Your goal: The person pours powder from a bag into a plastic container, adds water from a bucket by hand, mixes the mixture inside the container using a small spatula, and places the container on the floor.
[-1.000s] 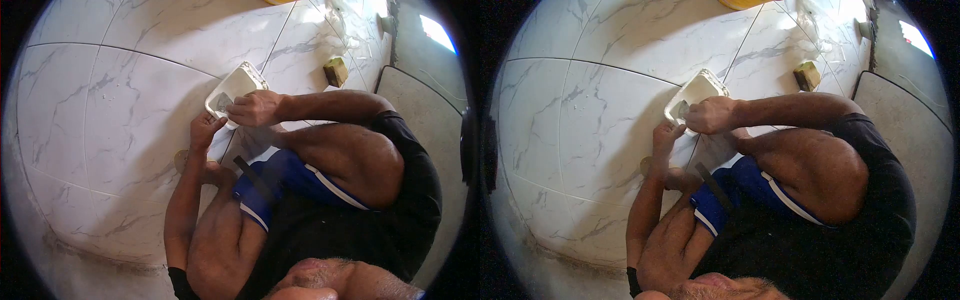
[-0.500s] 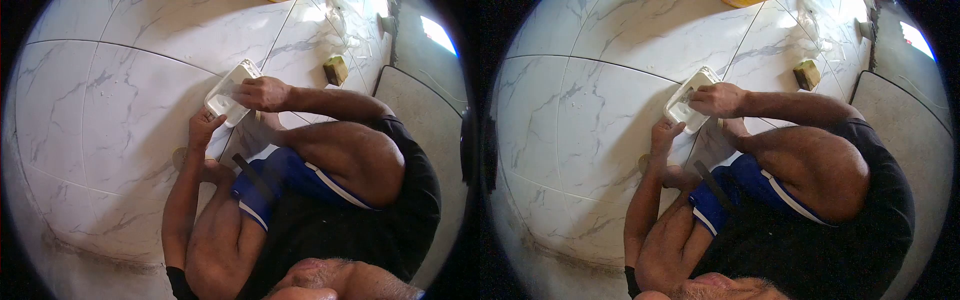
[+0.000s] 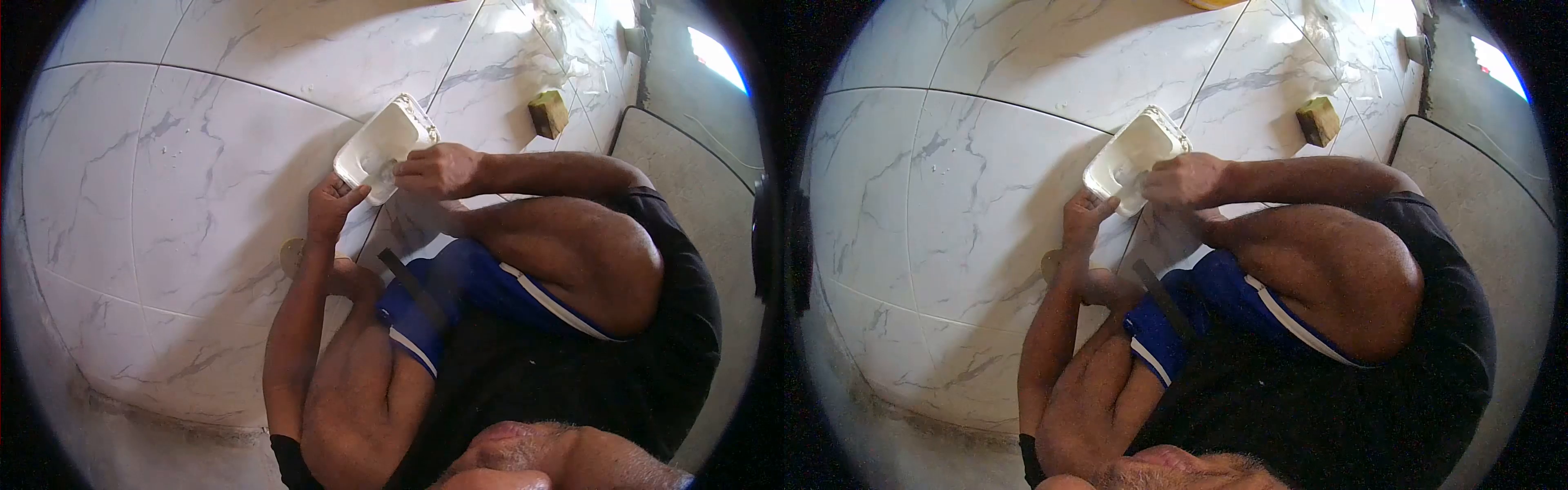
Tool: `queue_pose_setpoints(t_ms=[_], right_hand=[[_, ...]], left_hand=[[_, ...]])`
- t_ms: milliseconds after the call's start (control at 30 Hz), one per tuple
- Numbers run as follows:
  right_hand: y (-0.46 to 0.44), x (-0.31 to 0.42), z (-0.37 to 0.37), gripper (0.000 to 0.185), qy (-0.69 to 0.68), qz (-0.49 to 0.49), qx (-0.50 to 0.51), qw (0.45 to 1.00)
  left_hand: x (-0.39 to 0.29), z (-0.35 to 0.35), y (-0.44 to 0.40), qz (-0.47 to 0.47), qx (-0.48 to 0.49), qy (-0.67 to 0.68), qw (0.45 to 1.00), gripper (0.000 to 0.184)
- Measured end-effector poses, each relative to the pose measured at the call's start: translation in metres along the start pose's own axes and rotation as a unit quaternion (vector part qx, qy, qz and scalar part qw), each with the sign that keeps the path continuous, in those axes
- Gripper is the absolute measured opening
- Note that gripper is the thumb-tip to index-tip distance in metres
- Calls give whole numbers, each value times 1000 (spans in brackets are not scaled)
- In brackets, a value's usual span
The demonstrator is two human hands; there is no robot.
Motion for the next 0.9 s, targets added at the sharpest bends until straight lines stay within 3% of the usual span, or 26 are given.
queue_pose_setpoints(t_ms=[133,233,333,467,667,900], right_hand=[[-11,-4,8,28,15,-3,-34,999],[-21,2,11,27,40,10,-3,999],[-20,-10,16,38,25,-14,-16,999],[6,-9,7,36,10,14,9,1000],[12,-8,11,30,1,35,26,999],[16,-14,4,22,-45,-27,22,998]], left_hand=[[21,9,-11,27,-2,-89,996,39],[15,3,-7,-7,3,9,1000,39],[9,-2,-5,-18,6,59,998,40],[-6,-2,3,2,-10,-14,1000,43],[1,-2,0,-15,7,23,1000,44],[0,-1,0,-9,-9,19,1000,42]])
Point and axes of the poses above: each hand's wrist, its own y-axis away from the middle knuckle, its own z-axis out of the back of the hand, x = y × z, the point moved 8 cm from there along -y, towards the middle knuckle, and after that the axes turned 3 degrees about z, right-handed, at the moved point
